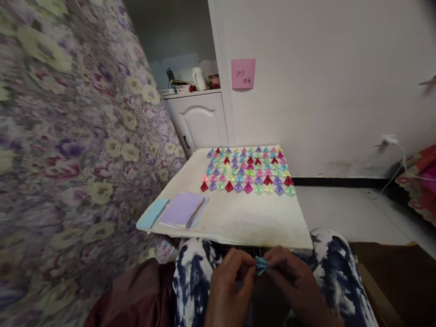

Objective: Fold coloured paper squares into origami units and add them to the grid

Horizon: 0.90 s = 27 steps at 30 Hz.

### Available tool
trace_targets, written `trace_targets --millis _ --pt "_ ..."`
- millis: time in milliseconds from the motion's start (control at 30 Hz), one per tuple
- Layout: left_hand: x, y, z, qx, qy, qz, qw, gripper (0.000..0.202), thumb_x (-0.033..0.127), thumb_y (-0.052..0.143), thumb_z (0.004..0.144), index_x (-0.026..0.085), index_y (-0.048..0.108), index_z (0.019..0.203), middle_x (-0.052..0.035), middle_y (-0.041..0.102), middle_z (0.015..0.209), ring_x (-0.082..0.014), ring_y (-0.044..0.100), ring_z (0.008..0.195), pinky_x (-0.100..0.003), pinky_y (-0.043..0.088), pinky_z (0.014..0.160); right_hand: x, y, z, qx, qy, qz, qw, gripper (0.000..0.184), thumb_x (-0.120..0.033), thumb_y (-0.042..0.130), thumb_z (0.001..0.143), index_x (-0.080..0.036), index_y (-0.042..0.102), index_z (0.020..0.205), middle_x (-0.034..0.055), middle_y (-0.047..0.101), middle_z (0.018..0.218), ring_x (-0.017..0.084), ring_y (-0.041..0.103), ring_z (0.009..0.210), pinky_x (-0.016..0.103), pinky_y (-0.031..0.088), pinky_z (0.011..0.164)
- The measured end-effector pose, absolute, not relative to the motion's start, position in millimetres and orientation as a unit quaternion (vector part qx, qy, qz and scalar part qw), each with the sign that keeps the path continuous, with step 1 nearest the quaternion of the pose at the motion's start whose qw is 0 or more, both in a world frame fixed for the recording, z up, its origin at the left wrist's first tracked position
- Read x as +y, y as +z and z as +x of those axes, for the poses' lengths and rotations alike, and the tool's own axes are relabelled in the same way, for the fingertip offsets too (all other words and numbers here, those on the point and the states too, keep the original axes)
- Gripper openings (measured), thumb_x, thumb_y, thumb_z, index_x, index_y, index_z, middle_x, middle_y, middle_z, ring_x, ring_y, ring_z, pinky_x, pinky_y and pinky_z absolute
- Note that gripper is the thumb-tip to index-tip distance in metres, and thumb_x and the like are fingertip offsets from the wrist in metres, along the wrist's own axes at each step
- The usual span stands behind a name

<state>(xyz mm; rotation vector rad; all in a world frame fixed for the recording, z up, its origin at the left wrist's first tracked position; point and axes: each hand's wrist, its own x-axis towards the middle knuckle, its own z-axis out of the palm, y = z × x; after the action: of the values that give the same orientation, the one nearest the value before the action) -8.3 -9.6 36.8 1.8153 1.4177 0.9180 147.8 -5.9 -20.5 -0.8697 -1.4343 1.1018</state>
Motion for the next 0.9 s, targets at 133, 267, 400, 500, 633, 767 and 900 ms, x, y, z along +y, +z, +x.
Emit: trace_targets --millis 133,267,400,500,633,767,900 --pt "-11 34 -7 0.541 0.361 0.7 0.296 0.01 0.014 0.049 0.079 0.018 0.056 0.073 -0.0001 0.056 0.069 -0.0121 0.052 0.061 -0.02 0.037 0.055 -5 -21 147 -0.614 0.454 -0.362 0.535 0.008 -0.015 0.053 0.082 -0.022 0.054 0.078 0.0019 0.058 0.084 0.014 0.057 0.078 0.023 0.046 0.069" --pt "-11 35 -7 0.545 0.364 0.699 0.285 0.012 0.012 0.047 0.077 0.019 0.056 0.073 -0.0001 0.057 0.069 -0.0126 0.052 0.062 -0.02 0.038 0.056 -4 -21 147 -0.621 0.45 -0.359 0.532 0.007 -0.015 0.052 0.083 -0.021 0.053 0.078 0.0029 0.058 0.085 0.015 0.057 0.077 0.024 0.048 0.069" --pt "-11 37 -6 0.564 0.349 0.689 0.291 0.011 0.013 0.047 0.077 0.019 0.055 0.077 0.0001 0.058 0.068 -0.0133 0.053 0.061 -0.021 0.038 0.055 -5 -20 147 -0.627 0.444 -0.366 0.525 0.006 -0.016 0.051 0.083 -0.021 0.053 0.08 0.0033 0.057 0.087 0.015 0.058 0.078 0.024 0.048 0.069" --pt "-12 38 -6 0.57 0.339 0.686 0.299 0.011 0.013 0.046 0.078 0.02 0.055 0.078 -0.0001 0.058 0.069 -0.0137 0.054 0.061 -0.021 0.038 0.055 -5 -19 147 -0.632 0.435 -0.375 0.52 0.005 -0.017 0.052 0.082 -0.021 0.055 0.08 0.0039 0.058 0.086 0.016 0.058 0.08 0.025 0.048 0.071" --pt "-13 36 -6 0.564 0.34 0.692 0.294 0.012 0.012 0.046 0.077 0.02 0.056 0.077 -0.0001 0.058 0.07 -0.0134 0.054 0.062 -0.021 0.038 0.057 -5 -22 148 -0.633 0.441 -0.38 0.509 0.005 -0.016 0.054 0.081 -0.021 0.055 0.082 0.0045 0.059 0.089 0.017 0.057 0.085 0.026 0.047 0.074" --pt "-12 34 -5 0.565 0.357 0.689 0.282 0.012 0.011 0.047 0.076 0.02 0.055 0.076 -0.0001 0.058 0.07 -0.0135 0.054 0.062 -0.021 0.038 0.057 -5 -29 149 -0.637 0.435 -0.381 0.511 0.006 -0.016 0.054 0.081 -0.021 0.054 0.082 0.0046 0.058 0.09 0.017 0.057 0.085 0.025 0.048 0.074" --pt "-12 33 -5 0.579 0.36 0.676 0.279 0.011 0.012 0.047 0.076 0.019 0.055 0.077 -0.0004 0.058 0.07 -0.0141 0.055 0.063 -0.022 0.039 0.058 -5 -32 149 -0.653 0.416 -0.373 0.511 0.006 -0.015 0.053 0.081 -0.021 0.055 0.081 0.0053 0.059 0.09 0.017 0.058 0.084 0.026 0.049 0.073"
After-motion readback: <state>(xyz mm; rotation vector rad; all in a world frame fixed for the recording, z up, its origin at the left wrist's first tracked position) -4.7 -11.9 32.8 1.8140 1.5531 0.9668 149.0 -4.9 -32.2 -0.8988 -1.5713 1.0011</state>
